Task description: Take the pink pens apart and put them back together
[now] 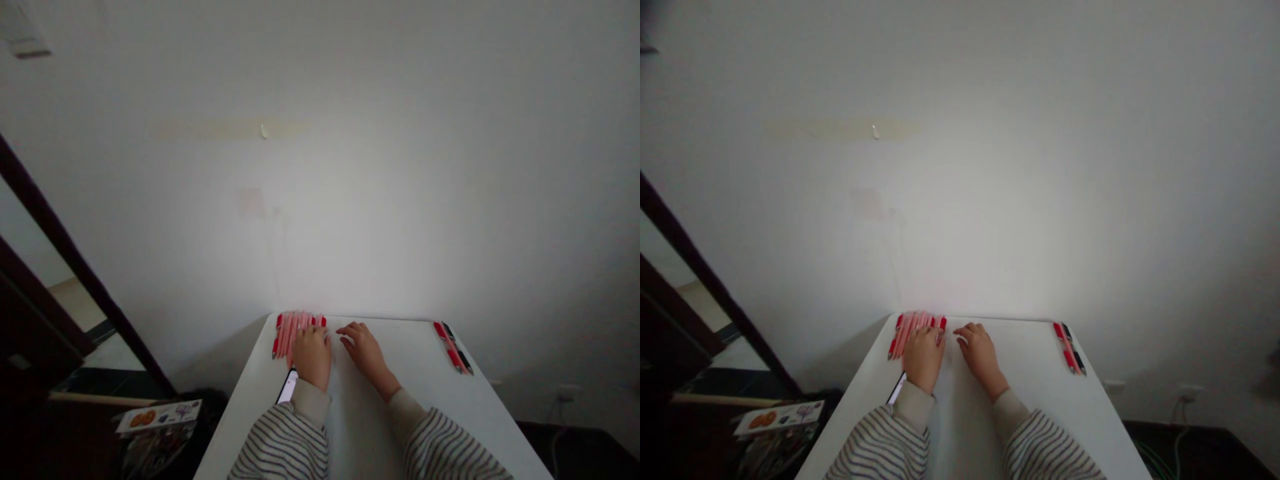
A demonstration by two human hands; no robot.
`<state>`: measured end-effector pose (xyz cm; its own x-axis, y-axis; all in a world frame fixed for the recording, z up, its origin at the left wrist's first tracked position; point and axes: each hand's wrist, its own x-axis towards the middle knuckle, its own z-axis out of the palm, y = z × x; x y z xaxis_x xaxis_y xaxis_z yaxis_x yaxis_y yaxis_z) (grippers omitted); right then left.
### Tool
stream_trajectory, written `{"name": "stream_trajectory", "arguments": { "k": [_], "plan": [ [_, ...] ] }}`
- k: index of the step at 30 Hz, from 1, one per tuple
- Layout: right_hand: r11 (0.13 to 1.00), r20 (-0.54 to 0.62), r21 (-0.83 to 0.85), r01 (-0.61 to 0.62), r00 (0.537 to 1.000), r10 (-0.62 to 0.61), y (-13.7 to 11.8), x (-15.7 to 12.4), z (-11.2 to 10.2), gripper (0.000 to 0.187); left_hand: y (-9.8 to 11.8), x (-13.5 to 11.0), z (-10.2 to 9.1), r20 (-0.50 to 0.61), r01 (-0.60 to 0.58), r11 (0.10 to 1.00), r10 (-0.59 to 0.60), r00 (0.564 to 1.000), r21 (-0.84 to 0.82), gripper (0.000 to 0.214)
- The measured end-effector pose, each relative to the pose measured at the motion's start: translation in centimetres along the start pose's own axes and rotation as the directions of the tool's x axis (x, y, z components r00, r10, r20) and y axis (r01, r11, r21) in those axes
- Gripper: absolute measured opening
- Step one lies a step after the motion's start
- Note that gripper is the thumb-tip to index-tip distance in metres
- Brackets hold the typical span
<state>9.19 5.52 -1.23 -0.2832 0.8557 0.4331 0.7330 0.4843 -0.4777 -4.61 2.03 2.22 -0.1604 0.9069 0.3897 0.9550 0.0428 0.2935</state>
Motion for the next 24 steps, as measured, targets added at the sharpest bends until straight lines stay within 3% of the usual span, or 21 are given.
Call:
{"name": "stream_trajectory", "arguments": {
  "k": [5,11,24],
  "plan": [
    [0.997,0.053,-0.012,0.082,0.995,-0.082,-1.4,1.5,1.3,0.03,-1.5,-1.0,-1.1,-0.032,0.045,0.995,-0.042,0.999,0.086,0.025],
    [0.99,0.076,0.009,0.143,0.987,-0.144,-2.0,2.8,3.0,0.03,-2.5,-1.8,-0.5,-0.043,0.096,0.993,-0.094,0.995,0.07,0.021],
    [0.99,0.088,0.057,0.129,0.987,-0.134,-1.8,3.3,3.8,0.03,-2.6,-2.2,-0.1,-0.041,0.097,0.995,-0.095,0.995,0.032,0.023]
  ]
}}
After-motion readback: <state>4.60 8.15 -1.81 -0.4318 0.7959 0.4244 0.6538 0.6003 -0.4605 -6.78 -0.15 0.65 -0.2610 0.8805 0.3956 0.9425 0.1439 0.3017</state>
